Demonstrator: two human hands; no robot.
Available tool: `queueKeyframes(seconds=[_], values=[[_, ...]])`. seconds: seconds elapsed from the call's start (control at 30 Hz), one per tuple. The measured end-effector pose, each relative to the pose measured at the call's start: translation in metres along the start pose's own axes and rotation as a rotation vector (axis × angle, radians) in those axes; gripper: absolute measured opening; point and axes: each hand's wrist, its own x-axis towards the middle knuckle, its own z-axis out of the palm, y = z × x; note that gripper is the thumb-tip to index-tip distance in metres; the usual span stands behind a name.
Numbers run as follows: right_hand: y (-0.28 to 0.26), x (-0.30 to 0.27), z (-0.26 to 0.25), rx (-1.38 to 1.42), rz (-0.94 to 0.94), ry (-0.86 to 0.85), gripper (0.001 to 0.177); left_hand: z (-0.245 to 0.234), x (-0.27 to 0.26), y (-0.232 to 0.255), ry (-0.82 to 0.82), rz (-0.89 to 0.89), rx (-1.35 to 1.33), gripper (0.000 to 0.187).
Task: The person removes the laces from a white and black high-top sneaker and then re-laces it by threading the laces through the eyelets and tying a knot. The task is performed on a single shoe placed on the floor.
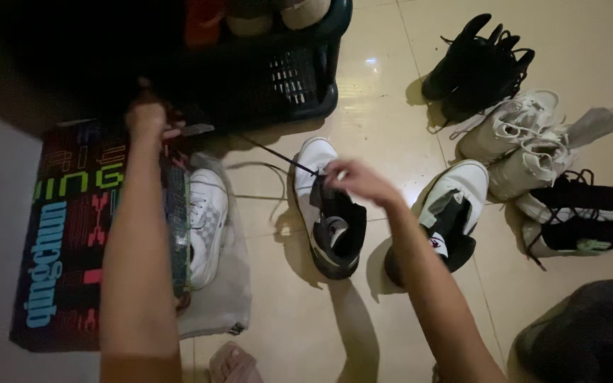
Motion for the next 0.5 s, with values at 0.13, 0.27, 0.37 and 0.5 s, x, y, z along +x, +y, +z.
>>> queueKeyframes(seconds=[0.13,0.27,0.37,0.5], values=[[-0.018,-0.021,-0.079,0.072,-0.162,0.525,0.025,-0.011,0.0,-0.01,-0.147,-0.117,-0.111,0.055],[-0.026,-0.059,-0.153,0.643,-0.386,0.903,0.019,0.008,0.004,-0.031,-0.4,-0.232,0.13,0.081],[-0.015,-0.068,-0.17,-0.153,0.171,1.017,0.024,0.04,-0.01,-0.053,-0.694,-0.42,0.137,0.072],[0.012,-0.066,-0.137,-0.716,0.57,0.478,0.093,0.098,-0.049,-0.047,-1.091,-0.457,-0.315,0.06]])
